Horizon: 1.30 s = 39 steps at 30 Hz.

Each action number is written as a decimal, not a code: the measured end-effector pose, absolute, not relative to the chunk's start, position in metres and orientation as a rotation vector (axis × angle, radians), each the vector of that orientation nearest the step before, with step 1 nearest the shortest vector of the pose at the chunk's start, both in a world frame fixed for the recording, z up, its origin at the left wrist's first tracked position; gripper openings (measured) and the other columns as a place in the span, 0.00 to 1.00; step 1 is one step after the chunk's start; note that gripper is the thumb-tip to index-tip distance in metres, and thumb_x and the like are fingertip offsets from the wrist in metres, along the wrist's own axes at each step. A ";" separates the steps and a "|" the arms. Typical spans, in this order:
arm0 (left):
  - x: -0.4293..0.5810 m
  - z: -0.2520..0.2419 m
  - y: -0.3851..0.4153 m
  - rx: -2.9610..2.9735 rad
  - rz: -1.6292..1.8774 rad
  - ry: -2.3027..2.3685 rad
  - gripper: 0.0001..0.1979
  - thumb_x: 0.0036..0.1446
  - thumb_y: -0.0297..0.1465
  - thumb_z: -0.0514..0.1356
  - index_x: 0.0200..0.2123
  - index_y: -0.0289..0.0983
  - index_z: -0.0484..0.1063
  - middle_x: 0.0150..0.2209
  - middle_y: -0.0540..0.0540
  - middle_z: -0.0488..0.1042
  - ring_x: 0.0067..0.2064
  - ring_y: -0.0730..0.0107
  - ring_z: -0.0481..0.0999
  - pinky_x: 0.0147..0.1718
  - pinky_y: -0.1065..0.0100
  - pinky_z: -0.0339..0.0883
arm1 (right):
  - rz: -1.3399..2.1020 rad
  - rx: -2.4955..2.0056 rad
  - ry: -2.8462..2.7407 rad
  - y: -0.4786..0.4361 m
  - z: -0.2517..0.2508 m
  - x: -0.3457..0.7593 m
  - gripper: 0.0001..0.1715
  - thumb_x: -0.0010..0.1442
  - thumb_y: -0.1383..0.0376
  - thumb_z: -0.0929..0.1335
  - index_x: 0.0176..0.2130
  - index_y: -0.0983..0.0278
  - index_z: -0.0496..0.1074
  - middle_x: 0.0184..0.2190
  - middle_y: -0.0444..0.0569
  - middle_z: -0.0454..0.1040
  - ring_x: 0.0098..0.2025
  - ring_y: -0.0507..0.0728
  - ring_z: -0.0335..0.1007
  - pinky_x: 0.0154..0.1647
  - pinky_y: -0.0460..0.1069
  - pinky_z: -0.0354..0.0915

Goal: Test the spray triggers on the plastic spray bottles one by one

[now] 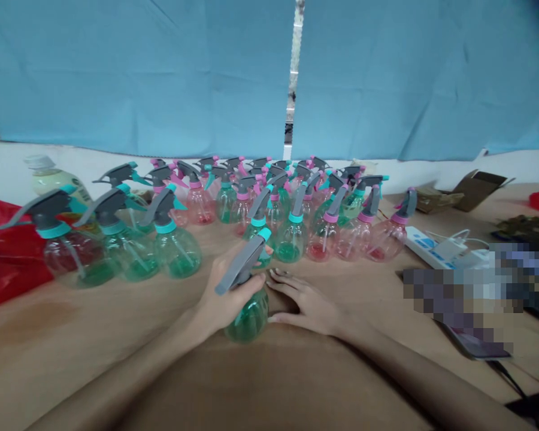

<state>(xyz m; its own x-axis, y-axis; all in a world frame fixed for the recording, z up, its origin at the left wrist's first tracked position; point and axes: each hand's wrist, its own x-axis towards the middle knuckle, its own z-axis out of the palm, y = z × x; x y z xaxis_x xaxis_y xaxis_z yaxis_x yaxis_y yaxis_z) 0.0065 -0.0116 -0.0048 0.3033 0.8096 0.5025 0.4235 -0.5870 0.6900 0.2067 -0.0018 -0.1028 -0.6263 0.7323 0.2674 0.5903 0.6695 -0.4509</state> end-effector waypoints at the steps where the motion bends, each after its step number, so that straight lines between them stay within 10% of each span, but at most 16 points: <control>1: 0.007 -0.006 -0.011 2.150 1.221 1.101 0.08 0.49 0.28 0.56 0.35 0.42 0.69 0.33 0.51 0.73 0.35 0.66 0.73 0.36 0.65 0.66 | 0.451 -1.032 -2.458 -0.002 -0.102 0.207 0.45 0.54 0.43 0.63 0.62 0.62 0.52 0.63 0.52 0.52 0.65 0.60 0.45 0.63 0.59 0.49; 39: 0.009 -0.005 -0.018 2.132 1.122 1.296 0.23 0.44 0.25 0.52 0.46 0.40 0.69 0.29 0.51 0.74 0.29 0.67 0.73 0.33 0.66 0.68 | 0.425 -1.038 -2.449 -0.002 -0.106 0.207 0.43 0.55 0.43 0.63 0.61 0.63 0.55 0.63 0.53 0.53 0.65 0.60 0.45 0.64 0.58 0.49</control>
